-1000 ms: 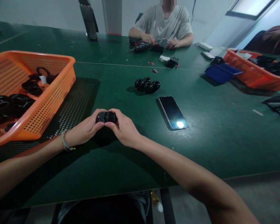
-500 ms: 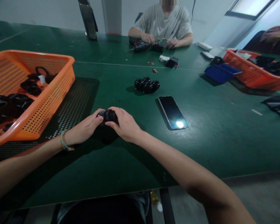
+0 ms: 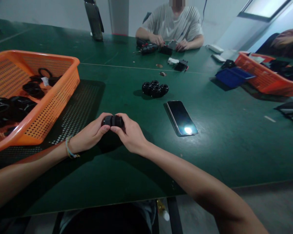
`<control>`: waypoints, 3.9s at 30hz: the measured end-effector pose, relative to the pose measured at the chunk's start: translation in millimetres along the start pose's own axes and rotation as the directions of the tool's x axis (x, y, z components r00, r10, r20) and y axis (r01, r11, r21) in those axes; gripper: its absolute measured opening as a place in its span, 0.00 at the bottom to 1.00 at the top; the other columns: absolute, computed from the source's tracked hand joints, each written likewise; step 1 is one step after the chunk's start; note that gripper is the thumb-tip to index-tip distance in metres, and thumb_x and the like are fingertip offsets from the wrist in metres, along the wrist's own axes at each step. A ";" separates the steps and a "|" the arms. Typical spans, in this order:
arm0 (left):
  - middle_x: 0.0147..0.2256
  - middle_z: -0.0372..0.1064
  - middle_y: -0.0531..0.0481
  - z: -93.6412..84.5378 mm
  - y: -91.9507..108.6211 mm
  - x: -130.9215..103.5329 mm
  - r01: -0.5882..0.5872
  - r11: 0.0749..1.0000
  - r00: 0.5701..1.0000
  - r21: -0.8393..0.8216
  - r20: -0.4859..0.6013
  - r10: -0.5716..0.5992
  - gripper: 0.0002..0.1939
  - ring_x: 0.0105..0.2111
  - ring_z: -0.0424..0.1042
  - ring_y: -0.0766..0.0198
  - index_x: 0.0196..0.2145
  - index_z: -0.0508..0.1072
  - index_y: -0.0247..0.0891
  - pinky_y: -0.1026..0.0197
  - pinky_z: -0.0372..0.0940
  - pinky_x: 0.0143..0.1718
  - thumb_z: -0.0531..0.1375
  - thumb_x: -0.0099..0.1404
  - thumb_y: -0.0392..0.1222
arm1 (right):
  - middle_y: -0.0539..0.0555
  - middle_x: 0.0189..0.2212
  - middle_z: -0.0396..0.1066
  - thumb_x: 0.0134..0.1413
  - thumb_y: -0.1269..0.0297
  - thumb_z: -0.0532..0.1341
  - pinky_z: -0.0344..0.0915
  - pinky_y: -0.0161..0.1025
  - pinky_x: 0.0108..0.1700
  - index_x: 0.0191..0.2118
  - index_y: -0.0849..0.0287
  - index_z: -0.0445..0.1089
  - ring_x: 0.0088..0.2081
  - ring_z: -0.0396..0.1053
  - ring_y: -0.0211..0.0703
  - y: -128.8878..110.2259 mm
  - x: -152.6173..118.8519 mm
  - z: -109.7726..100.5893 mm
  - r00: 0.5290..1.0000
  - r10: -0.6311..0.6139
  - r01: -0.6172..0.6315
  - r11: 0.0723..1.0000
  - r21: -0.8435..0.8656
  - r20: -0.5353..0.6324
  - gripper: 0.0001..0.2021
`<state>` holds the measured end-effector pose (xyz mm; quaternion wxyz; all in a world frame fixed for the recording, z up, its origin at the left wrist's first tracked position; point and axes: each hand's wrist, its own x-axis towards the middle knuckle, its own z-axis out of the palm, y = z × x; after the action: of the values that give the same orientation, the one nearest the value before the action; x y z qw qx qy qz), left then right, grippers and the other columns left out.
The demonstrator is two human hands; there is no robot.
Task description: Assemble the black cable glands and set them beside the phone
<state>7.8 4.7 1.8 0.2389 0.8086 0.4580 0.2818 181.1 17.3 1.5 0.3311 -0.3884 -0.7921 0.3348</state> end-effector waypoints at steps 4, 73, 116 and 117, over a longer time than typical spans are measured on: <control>0.39 0.65 0.40 0.0 -1.7 0.8 -0.014 0.999 1.000 0.052 -0.015 0.015 0.34 0.38 0.66 0.56 0.43 0.61 0.32 0.53 0.63 0.41 0.34 0.64 0.65 | 0.57 0.35 0.69 0.55 0.61 0.53 0.62 0.40 0.35 0.44 0.63 0.60 0.32 0.66 0.42 -4.7 -1.3 2.2 0.997 0.076 -0.075 0.995 0.068 0.000 0.13; 0.21 0.62 0.50 23.2 19.2 14.7 0.255 0.897 0.897 -0.360 -0.259 -0.359 0.23 0.21 0.63 0.64 0.23 0.63 0.38 0.64 0.59 0.22 0.39 0.66 0.50 | 0.52 0.20 0.65 0.52 0.64 0.43 0.58 0.36 0.26 0.28 0.57 0.60 0.22 0.61 0.38 5.8 19.1 11.9 0.892 -0.356 0.231 0.888 -0.397 -0.278 0.11; 0.18 0.60 0.52 26.6 18.0 11.6 0.232 0.904 0.901 -0.360 -0.272 -0.339 0.23 0.19 0.61 0.66 0.22 0.61 0.39 0.64 0.57 0.21 0.39 0.67 0.51 | 0.50 0.19 0.65 0.54 0.68 0.45 0.58 0.33 0.24 0.26 0.58 0.60 0.20 0.62 0.35 10.7 19.8 13.0 0.754 -0.533 0.363 0.825 -0.434 -0.383 0.10; 0.18 0.60 0.52 27.3 18.0 11.4 0.235 0.895 0.898 -0.379 -0.267 -0.349 0.23 0.18 0.61 0.66 0.22 0.61 0.39 0.65 0.57 0.20 0.39 0.67 0.51 | 0.50 0.19 0.65 0.54 0.67 0.46 0.59 0.32 0.24 0.26 0.58 0.60 0.21 0.62 0.35 10.8 20.3 11.8 0.743 -0.553 0.384 0.814 -0.436 -0.377 0.10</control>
<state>41.9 2.8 -3.8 0.3344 0.6178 0.5539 0.4469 166.4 36.2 -8.2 0.5240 -0.2944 -0.7992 -0.0075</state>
